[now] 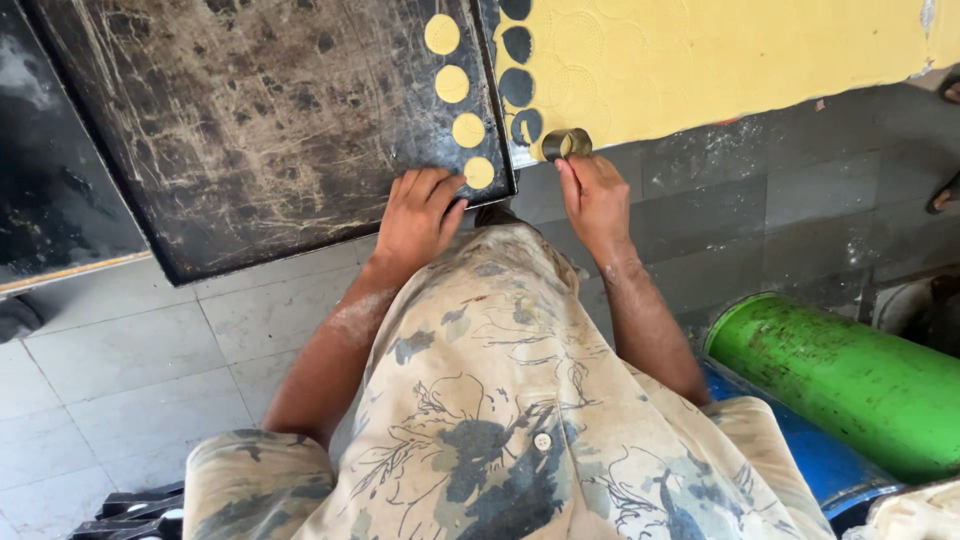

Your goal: The person uses a circular metal cutter to press out dough rounds from a large yellow sheet and places them one by one onto a dark baking tray.

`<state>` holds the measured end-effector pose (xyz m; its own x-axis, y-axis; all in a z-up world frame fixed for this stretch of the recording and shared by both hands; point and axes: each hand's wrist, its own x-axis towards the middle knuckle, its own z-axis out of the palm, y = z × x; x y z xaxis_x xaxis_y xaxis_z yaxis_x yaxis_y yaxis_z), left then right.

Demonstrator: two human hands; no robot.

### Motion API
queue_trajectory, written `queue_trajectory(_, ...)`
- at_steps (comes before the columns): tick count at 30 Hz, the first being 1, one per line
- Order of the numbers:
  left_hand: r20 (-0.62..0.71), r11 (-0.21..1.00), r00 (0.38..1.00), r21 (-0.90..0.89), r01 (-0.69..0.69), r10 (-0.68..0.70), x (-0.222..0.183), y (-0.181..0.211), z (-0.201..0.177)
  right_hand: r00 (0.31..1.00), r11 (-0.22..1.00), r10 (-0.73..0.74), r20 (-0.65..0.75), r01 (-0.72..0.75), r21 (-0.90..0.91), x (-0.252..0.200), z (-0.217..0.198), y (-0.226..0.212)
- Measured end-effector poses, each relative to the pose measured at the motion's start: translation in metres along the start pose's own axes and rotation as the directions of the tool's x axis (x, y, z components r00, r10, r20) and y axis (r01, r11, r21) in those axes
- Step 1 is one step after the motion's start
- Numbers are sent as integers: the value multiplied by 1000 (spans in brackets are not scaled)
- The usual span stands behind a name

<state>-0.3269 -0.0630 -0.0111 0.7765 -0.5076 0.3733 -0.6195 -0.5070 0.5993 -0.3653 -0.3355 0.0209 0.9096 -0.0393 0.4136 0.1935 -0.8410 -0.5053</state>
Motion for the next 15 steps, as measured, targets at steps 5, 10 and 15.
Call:
queue_trajectory(5, -6, 996, 999, -74, 43, -43, -4, -6, -2, 1000, 1000, -18, -20, 18, -18, 7, 8, 12)
queue_trajectory(10, -28, 985, 997, -157, 70, -76, -3, -8, -3, 994, 996, 72, 86, -67, -64, 3, 37, 41)
queue_trajectory(15, -80, 927, 974, -331, 175, -212, -7, -13, -6, 678, 329, 561, 475, -709, 624, 25, 12, 74)
